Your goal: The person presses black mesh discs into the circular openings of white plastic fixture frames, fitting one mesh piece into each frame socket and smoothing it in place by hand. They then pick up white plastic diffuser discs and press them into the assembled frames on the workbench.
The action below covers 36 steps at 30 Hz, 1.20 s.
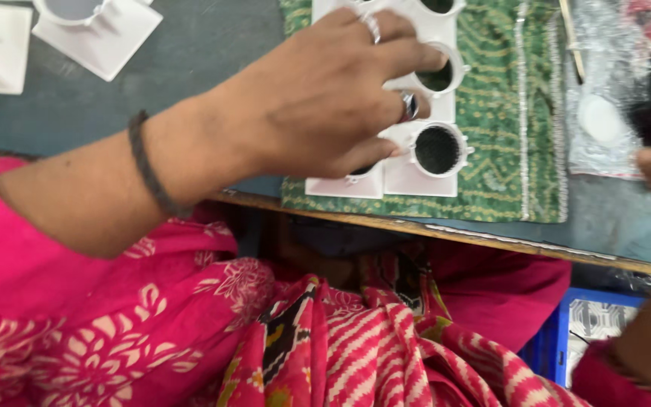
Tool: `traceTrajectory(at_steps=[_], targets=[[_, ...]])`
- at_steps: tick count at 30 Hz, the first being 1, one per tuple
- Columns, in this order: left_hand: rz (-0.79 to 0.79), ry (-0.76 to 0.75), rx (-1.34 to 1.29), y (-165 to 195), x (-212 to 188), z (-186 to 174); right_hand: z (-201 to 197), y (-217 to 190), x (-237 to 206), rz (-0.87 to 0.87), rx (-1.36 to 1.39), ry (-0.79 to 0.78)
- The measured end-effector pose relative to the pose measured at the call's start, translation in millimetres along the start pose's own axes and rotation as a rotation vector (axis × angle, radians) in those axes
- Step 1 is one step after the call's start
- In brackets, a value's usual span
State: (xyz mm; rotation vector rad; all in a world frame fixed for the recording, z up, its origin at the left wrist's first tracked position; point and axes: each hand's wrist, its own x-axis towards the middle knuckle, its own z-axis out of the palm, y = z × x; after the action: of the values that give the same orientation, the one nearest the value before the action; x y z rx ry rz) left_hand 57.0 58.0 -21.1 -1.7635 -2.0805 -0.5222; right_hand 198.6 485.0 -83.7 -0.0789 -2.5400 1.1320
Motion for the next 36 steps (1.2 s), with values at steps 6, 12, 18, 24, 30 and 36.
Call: traceTrajectory(at_steps=[6,12,18,24,30,36], targets=[[-0.020,-0.052,-0.029,17,10,-1,55,-50,6,-0.233,-0.178,-0.039],[-0.045,-0.059,-0.005,13,8,-6,72,-82,16,-0.197,-0.094,-0.006],[-0.073,-0.054,-0.006,7,9,-8,58,-73,2,-0.018,-0.070,0.016],[-0.079,-0.055,-0.048,2,10,2,60,-58,2,-0.062,-0.378,0.017],[-0.186,-0.024,-0.106,-3,4,12,58,-58,0,-0.009,-0.278,0.098],[-0.327,0.019,-0.043,-16,3,28,26,-82,29,-0.082,0.171,0.087]])
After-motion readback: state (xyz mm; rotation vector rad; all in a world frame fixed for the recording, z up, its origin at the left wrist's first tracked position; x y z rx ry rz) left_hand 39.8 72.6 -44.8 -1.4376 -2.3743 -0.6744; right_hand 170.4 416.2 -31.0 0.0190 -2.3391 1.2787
